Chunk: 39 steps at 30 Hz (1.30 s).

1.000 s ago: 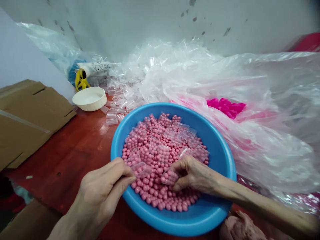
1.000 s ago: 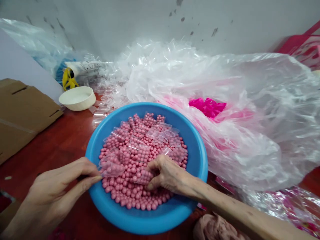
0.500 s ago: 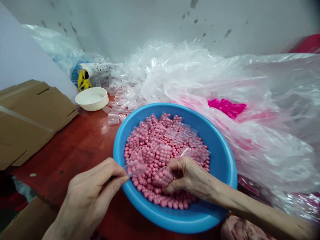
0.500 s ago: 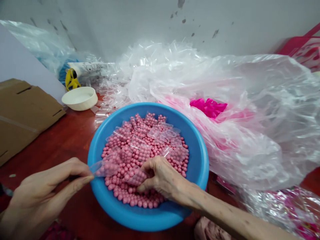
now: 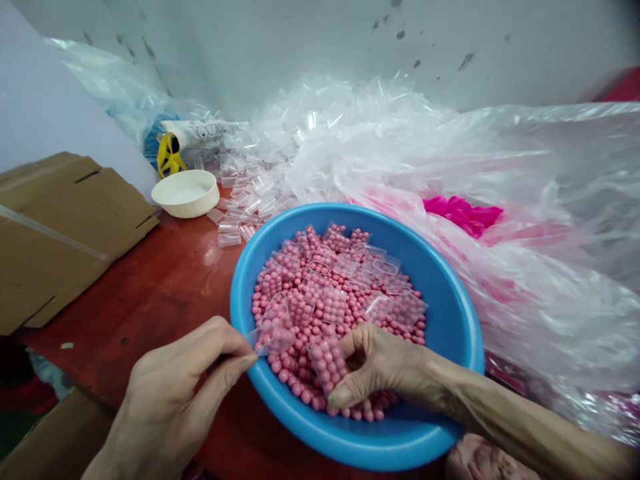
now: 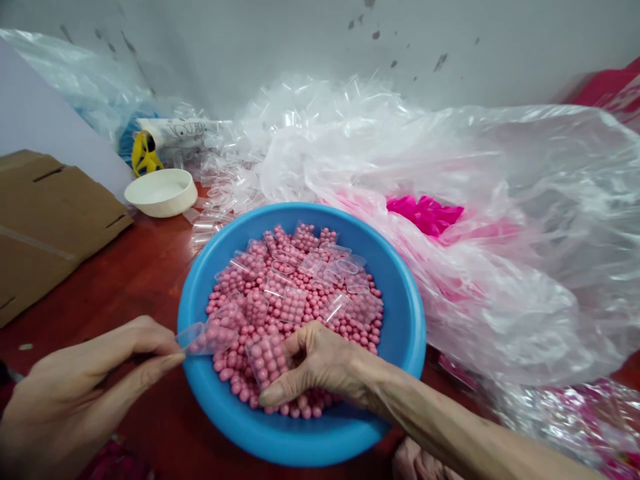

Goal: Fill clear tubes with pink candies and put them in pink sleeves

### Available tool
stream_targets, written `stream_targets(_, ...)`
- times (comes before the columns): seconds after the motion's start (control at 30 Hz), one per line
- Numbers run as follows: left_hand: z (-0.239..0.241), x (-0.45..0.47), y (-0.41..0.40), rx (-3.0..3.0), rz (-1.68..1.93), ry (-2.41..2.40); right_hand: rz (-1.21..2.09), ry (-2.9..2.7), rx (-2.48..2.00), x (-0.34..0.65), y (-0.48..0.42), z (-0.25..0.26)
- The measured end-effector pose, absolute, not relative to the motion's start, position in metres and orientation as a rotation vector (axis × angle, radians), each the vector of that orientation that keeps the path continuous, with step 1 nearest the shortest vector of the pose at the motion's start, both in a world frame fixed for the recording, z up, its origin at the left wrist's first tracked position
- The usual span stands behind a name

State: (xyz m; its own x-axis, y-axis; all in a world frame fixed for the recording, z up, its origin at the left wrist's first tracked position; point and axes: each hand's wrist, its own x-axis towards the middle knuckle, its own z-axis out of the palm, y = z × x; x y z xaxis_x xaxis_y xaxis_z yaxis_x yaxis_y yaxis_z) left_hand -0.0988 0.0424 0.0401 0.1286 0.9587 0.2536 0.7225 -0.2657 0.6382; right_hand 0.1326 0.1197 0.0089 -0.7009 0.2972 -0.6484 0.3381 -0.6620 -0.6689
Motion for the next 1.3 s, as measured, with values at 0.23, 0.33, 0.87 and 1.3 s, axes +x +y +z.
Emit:
stream_targets(0.23, 0.039, -0.098, 0.043, 2.067, 0.917, 1.636, -2.484, 1.533, 1.306, 0.136, 0.118, -0.004)
stream_targets(0.33, 0.040, -0.097, 0.044, 2.059, 0.904, 1.644, -2.360, 1.873, 1.421, 0.132, 0.123, -0.006)
stream_targets(0.87, 0.034, -0.086, 0.050, 2.089, 0.964, 1.606, -0.561, 3.204, 1.101, 0.109, 0.100, -0.031)
stream_targets(1.3, 0.038, -0.095, 0.049, 2.074, 0.894, 1.705, -0.802, 2.655, 1.603, 0.151, 0.174, 0.010)
